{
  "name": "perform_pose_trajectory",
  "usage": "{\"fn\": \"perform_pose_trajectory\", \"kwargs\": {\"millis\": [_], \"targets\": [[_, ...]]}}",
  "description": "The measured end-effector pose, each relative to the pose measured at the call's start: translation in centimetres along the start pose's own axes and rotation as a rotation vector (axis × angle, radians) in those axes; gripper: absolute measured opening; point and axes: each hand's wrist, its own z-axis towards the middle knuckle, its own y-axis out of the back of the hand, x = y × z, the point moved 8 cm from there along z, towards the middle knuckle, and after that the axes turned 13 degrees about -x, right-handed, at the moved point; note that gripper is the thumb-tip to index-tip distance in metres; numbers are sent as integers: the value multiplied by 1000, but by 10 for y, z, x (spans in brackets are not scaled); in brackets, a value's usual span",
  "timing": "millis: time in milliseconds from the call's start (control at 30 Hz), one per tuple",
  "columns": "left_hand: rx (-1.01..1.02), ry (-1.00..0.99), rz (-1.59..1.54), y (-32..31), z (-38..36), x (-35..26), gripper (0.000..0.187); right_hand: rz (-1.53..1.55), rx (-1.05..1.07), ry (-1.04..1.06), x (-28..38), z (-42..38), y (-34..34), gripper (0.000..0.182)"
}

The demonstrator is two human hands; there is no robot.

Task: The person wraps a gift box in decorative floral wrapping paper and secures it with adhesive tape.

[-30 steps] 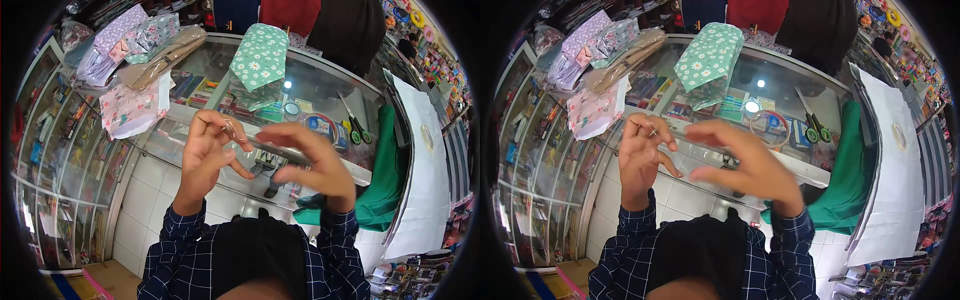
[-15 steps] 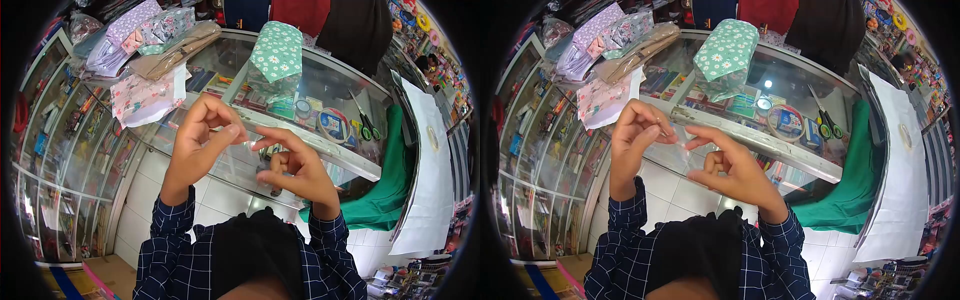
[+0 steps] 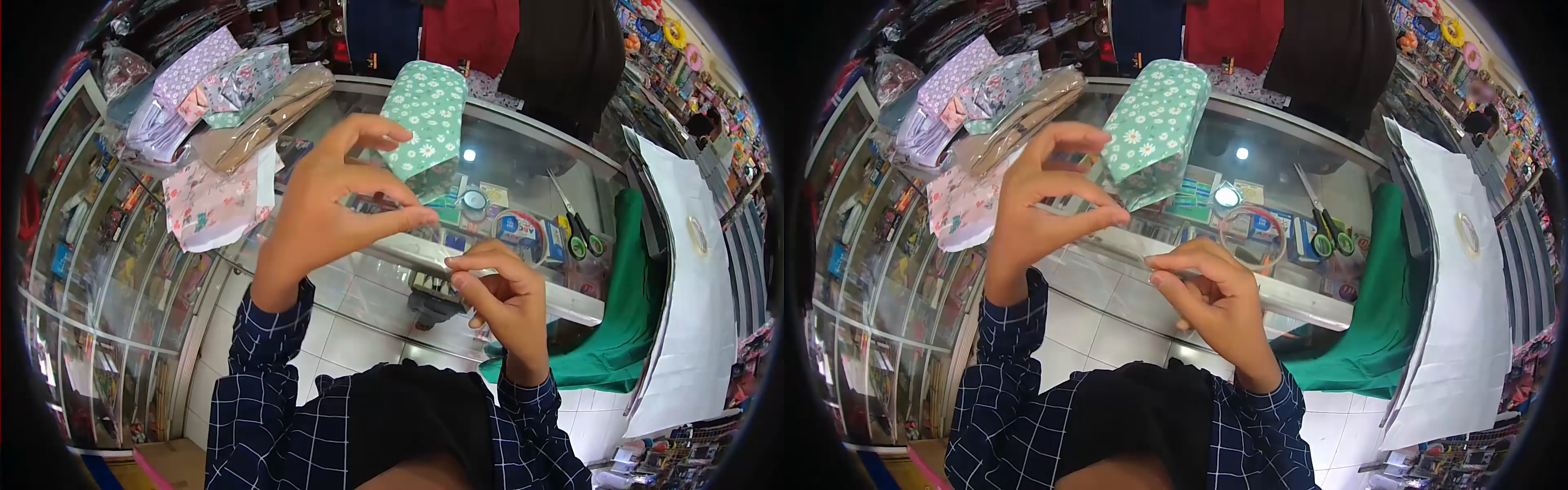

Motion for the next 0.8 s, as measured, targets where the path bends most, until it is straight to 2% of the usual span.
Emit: {"fn": "perform_pose_trajectory", "kwargs": {"millis": [67,100,200,233,333,367,467,533,633,733,800], "targets": [[-49,-64,98,0,22,3,36,-34,28,102,3,2,13,13],[-46,-98,94,0,32,12,45,-11,28,57,8,1,19,16],[267,-207,86,-27,45,47,44,142,-12,76,24,2,35,22],[408,-182,74,-42,43,62,46,121,47,62,25,1,41,39],[598,-240,142,-64,37,86,50,130,15,205,40,16,43,60],[689,-169,86,-71,33,98,55,50,-6,278,46,23,41,64],[681,-133,73,-84,24,112,56,-204,-37,434,56,47,28,77],[613,-236,87,-90,20,114,55,-382,-9,468,52,62,18,82],[559,-271,111,-91,16,118,52,-644,141,621,49,74,-2,83],[523,-264,123,-87,17,121,51,-701,262,719,44,84,-17,94],[496,-250,140,-85,17,126,51,-534,330,737,30,91,-24,101]]}}
